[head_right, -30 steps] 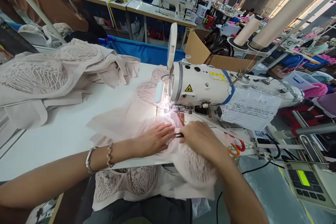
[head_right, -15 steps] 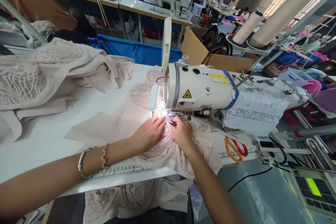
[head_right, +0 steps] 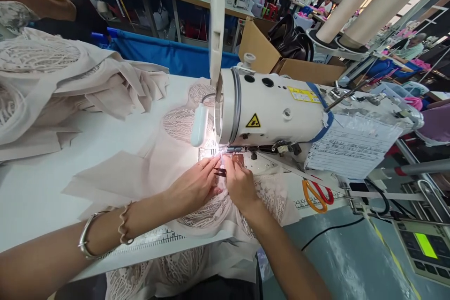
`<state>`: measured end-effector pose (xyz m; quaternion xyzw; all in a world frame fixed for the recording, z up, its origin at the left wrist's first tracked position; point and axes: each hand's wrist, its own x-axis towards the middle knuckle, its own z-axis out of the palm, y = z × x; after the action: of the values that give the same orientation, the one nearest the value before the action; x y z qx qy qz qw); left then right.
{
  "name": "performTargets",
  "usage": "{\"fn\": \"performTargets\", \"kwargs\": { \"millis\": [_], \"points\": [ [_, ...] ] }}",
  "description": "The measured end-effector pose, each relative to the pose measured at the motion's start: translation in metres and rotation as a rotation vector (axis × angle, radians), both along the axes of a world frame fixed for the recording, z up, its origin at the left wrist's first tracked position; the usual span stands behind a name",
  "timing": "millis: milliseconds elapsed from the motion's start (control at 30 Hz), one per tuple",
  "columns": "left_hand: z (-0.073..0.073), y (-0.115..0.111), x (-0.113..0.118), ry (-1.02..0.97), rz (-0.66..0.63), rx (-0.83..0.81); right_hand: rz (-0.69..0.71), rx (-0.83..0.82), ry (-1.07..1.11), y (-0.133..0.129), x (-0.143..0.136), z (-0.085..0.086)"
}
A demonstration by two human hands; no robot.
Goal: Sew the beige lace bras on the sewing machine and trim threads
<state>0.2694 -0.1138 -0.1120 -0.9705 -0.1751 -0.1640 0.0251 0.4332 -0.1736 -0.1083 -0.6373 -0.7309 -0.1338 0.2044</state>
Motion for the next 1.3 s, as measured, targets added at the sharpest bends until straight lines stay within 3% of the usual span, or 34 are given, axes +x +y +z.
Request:
{"fn": "performTargets", "kwargs": {
  "millis": [200,367,700,1167,1300],
  "points": [
    [0.011,0.005,-0.003,0.011,0.018,-0.152,0.049,0.013,-0.106,-0.001,0.000,0.001],
    [0.010,0.008,-0.005,0.007,0.021,-0.175,0.048,-0.059,-0.099,-0.001,0.002,-0.003],
    [0.006,0.010,-0.007,0.011,0.057,-0.132,-0.065,-0.255,-0.126,0.003,-0.002,0.000],
    [0.005,0.014,-0.008,0.028,0.061,-0.101,-0.042,-0.238,-0.090,0.007,-0.002,0.004],
    [0.005,0.017,-0.007,0.018,0.060,-0.052,-0.136,-0.324,-0.057,0.011,-0.004,0.012]
  ]
}}
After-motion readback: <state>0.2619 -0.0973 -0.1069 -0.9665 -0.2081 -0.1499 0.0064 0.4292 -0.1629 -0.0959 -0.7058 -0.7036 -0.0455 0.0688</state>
